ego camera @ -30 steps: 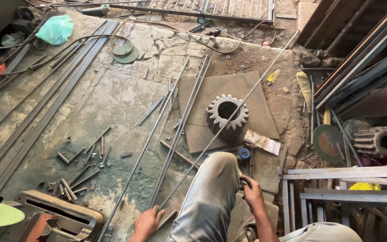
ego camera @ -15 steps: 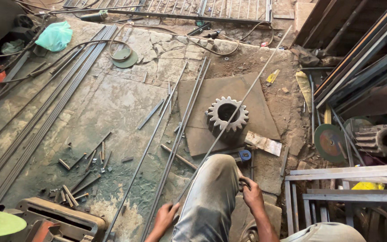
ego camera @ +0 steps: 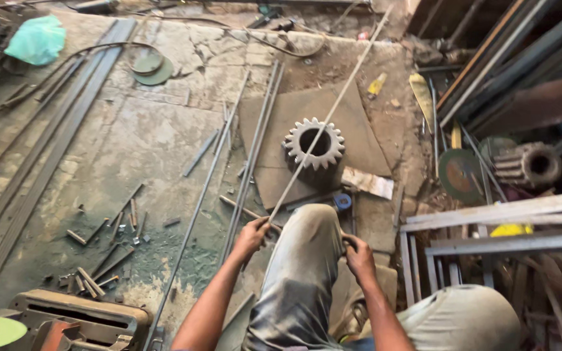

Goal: The person uses a large metal gear as a jig to bend and straighten metal rods by hand and with a hammer, handling one rod at a time.

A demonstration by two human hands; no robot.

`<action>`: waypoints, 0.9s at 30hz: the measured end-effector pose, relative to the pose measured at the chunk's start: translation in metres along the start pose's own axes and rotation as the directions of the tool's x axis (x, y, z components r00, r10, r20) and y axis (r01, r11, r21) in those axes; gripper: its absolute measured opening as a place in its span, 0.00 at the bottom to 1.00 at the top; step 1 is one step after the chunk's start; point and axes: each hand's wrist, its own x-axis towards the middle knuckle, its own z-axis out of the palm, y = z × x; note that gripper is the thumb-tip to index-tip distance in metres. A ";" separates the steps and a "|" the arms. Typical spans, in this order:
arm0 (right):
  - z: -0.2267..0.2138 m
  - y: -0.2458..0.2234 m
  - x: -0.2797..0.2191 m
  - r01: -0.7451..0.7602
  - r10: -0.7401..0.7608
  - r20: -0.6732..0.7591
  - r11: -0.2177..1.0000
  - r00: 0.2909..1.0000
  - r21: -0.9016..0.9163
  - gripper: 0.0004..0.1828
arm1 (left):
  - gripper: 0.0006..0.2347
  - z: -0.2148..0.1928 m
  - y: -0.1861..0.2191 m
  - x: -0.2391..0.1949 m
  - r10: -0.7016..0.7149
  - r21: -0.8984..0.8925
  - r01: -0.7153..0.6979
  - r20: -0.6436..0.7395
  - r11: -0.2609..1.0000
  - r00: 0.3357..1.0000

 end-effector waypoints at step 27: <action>0.048 0.113 0.038 -0.028 0.045 0.043 0.946 0.998 -0.323 0.27 | 0.12 0.121 0.368 -0.134 0.804 -0.881 0.371 0.437 0.292 0.404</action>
